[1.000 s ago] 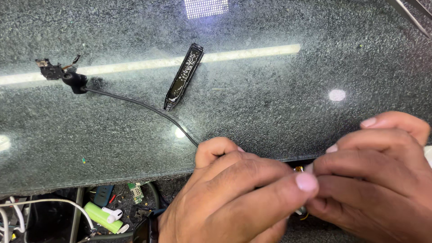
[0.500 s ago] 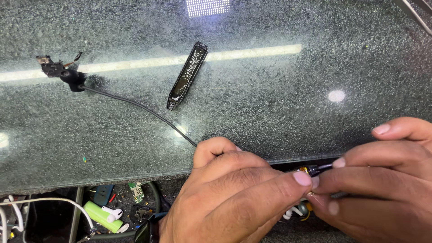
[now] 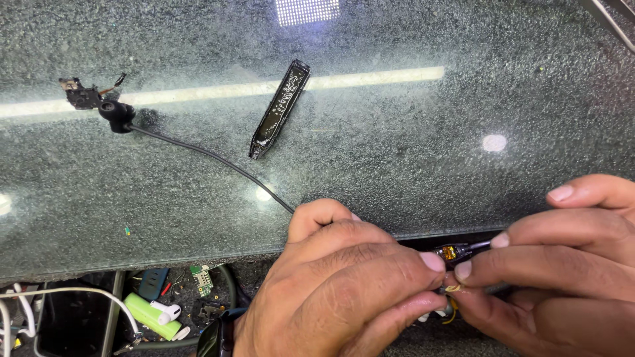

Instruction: The person uses tweezers to open the housing of a wired earbud's inline control module, then manipulates the internal wires and circuit board. The person handles the earbud, the control module, and the internal components throughout the clip.

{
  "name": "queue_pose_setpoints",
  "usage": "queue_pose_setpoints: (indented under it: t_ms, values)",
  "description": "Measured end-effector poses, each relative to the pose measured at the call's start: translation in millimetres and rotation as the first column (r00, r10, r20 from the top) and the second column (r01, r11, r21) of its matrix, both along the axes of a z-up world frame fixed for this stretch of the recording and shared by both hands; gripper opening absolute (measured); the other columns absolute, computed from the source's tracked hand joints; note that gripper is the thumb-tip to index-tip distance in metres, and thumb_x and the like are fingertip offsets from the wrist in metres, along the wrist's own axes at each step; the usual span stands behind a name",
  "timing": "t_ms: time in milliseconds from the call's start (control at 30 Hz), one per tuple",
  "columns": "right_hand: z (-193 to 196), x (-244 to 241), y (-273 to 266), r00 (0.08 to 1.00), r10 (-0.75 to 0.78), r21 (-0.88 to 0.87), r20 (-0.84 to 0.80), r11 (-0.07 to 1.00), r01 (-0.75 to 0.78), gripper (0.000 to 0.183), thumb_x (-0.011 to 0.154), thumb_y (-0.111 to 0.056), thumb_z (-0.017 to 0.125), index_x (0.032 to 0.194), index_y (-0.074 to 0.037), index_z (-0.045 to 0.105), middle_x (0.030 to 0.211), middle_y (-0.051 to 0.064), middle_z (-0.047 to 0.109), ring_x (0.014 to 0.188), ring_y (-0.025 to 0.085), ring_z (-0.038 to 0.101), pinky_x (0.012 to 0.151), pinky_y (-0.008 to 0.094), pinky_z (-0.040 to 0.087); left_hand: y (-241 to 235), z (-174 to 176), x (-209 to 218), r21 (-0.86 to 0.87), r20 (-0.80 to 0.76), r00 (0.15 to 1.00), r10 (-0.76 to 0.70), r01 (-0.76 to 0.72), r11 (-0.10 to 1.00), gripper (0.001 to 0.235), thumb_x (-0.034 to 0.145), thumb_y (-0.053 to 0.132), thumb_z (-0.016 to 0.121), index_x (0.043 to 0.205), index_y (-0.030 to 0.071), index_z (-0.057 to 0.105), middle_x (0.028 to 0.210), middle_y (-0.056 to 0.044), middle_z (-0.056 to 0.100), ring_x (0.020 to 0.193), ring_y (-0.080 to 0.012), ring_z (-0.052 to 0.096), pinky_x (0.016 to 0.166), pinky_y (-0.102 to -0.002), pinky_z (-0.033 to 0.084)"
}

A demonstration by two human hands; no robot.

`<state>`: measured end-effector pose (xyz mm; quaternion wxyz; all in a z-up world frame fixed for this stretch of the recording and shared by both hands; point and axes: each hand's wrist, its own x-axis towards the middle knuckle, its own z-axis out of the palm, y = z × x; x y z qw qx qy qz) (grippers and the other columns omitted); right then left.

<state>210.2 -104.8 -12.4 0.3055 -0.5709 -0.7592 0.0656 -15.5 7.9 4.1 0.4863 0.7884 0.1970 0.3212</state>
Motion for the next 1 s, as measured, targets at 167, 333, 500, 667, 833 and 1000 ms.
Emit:
queue_pose_setpoints:
  t_ms: [167,333,500,667,833,1000]
  values:
    - [2,-5,-2,0.997,-0.057,-0.114,-0.057,0.992,0.05,0.034,0.073,-0.038,0.09,0.067,-0.032,0.057,0.095,-0.018,0.068,0.095,0.004,0.058,0.1,0.04,0.039,0,-5,-4,-0.003,0.053,0.998,-0.023,0.024,1.0,0.035,0.091,0.01,0.085,0.115,0.006,0.06,0.108,-0.005,0.075,0.093,-0.0181,0.074,0.087,-0.034,0.049]
    - [3,-1,3,0.99,0.012,-0.052,-0.141,0.998,-0.019,0.055,0.069,-0.053,0.091,0.094,-0.02,0.055,0.109,-0.003,0.07,0.108,0.016,0.062,0.105,0.047,0.04,-3,-5,-5,0.014,0.075,0.997,-0.006,0.005,1.0,0.039,0.094,0.007,0.086,0.121,0.007,0.058,0.111,-0.004,0.074,0.092,-0.0158,0.073,0.089,-0.032,0.049]
    - [4,21,4,0.997,0.082,-0.063,0.004,0.995,-0.082,0.068,0.064,-0.059,0.092,0.109,-0.017,0.062,0.115,0.005,0.07,0.11,0.024,0.062,0.101,0.049,0.044,1,-7,-5,0.065,0.1,0.993,-0.056,0.049,0.997,0.045,0.089,0.005,0.087,0.123,0.005,0.057,0.109,-0.005,0.072,0.095,-0.0181,0.072,0.089,-0.035,0.049]
    - [6,35,-6,0.994,0.087,-0.073,0.066,0.994,-0.082,0.058,0.064,-0.046,0.095,0.108,-0.019,0.07,0.104,-0.001,0.071,0.095,0.021,0.066,0.09,0.044,0.05,-2,-2,-8,0.102,0.125,0.99,-0.064,0.051,0.993,0.052,0.091,0.006,0.088,0.128,0.007,0.052,0.108,-0.002,0.072,0.094,-0.0159,0.073,0.089,-0.032,0.049]
    - [14,33,-15,0.994,0.067,-0.102,0.091,0.993,-0.057,0.043,0.068,-0.034,0.09,0.103,-0.015,0.073,0.099,0.0,0.072,0.086,0.022,0.07,0.077,0.038,0.052,-6,7,-10,0.111,0.175,0.98,-0.09,0.072,0.991,0.055,0.088,0.006,0.088,0.128,0.008,0.051,0.103,-0.004,0.073,0.091,-0.0164,0.074,0.089,-0.033,0.053]
    - [17,48,-20,0.986,0.106,-0.213,0.13,0.974,-0.077,0.036,0.071,-0.029,0.085,0.102,-0.012,0.079,0.086,0.002,0.074,0.08,0.022,0.07,0.07,0.04,0.051,-5,19,-15,0.152,0.149,0.984,-0.097,0.074,0.986,0.056,0.089,0.006,0.087,0.131,0.008,0.049,0.101,-0.003,0.074,0.089,-0.0155,0.074,0.086,-0.031,0.054]
